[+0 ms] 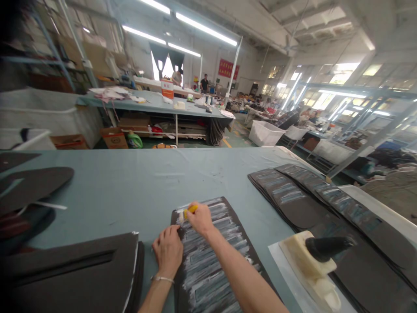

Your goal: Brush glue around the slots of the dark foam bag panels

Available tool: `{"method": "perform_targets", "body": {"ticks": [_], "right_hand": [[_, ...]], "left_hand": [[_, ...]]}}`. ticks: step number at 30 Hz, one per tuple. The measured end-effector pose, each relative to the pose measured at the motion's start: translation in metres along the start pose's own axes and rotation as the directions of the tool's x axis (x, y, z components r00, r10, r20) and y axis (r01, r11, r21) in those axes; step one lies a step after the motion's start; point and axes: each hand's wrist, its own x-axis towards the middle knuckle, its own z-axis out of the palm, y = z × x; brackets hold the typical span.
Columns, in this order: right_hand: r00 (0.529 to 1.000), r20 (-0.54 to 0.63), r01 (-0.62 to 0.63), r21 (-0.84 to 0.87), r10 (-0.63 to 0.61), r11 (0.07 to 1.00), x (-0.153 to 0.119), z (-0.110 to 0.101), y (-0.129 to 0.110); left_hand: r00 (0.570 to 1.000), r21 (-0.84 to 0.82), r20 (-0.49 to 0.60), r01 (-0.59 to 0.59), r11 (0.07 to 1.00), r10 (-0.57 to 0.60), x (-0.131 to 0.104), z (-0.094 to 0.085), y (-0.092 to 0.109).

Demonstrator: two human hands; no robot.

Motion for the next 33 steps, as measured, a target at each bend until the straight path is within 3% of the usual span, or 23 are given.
{"method": "perform_targets", "body": {"ticks": [3,7,9,11,14,17,19,22,24,26,28,30,31,33], "right_hand": [[0.997,0.001,-0.083,0.019,0.083,0.996,0.000,-0.009,0.022],[0.926,-0.256,-0.327,-0.170,0.279,0.930,0.017,-0.064,0.070],[0.907,-0.324,-0.344,-0.195,0.271,0.919,0.026,-0.071,0.070],[0.937,-0.274,-0.254,-0.106,0.218,0.961,0.030,-0.052,0.048],[0.995,-0.063,-0.070,0.103,0.076,0.992,0.030,-0.002,0.004],[0.998,0.063,-0.033,0.140,0.025,0.990,0.035,0.021,-0.006],[0.992,0.028,-0.125,0.058,0.124,0.990,0.045,0.006,0.015],[0.944,-0.137,-0.308,-0.049,0.299,0.950,0.061,-0.046,0.063],[0.907,-0.230,-0.379,-0.080,0.353,0.922,0.064,-0.079,0.087],[0.880,-0.305,-0.403,-0.072,0.365,0.912,0.057,-0.100,0.097],[0.867,-0.329,-0.379,0.054,0.375,0.924,0.039,-0.108,0.092],[0.856,-0.284,-0.341,0.317,0.431,0.885,0.012,-0.112,0.077],[0.849,-0.234,-0.326,0.472,0.473,0.819,-0.004,-0.115,0.068],[0.831,-0.098,-0.300,0.750,0.548,0.590,-0.039,-0.125,0.050]], "left_hand": [[1.000,-0.002,-0.006,-0.023,1.000,0.022,0.000,0.001,-0.003],[0.999,-0.017,-0.019,-0.026,1.000,0.026,-0.001,0.003,-0.004],[1.000,-0.021,-0.019,-0.017,1.000,0.016,-0.001,0.004,-0.003],[1.000,-0.019,-0.016,-0.009,1.000,0.008,-0.001,0.003,-0.003],[1.000,-0.016,-0.013,-0.016,1.000,0.016,-0.001,0.003,-0.003],[0.999,-0.023,-0.021,-0.026,0.999,0.025,-0.001,0.003,-0.004],[0.999,-0.032,-0.031,-0.020,0.999,0.019,-0.002,0.004,-0.003],[0.999,-0.047,-0.033,-0.010,0.999,0.008,-0.002,0.005,-0.003],[1.000,-0.067,-0.025,-0.002,0.998,0.000,-0.001,0.008,-0.004],[1.000,-0.123,-0.006,0.015,0.992,-0.016,0.001,0.011,-0.009],[0.999,-0.226,0.017,0.045,0.973,-0.042,0.003,0.012,-0.016],[0.996,-0.333,0.014,0.085,0.939,-0.085,0.003,0.007,-0.020],[0.995,-0.381,0.015,0.100,0.919,-0.102,0.000,0.002,-0.020],[0.989,-0.469,0.067,0.151,0.870,-0.136,-0.012,-0.014,-0.014]]}}
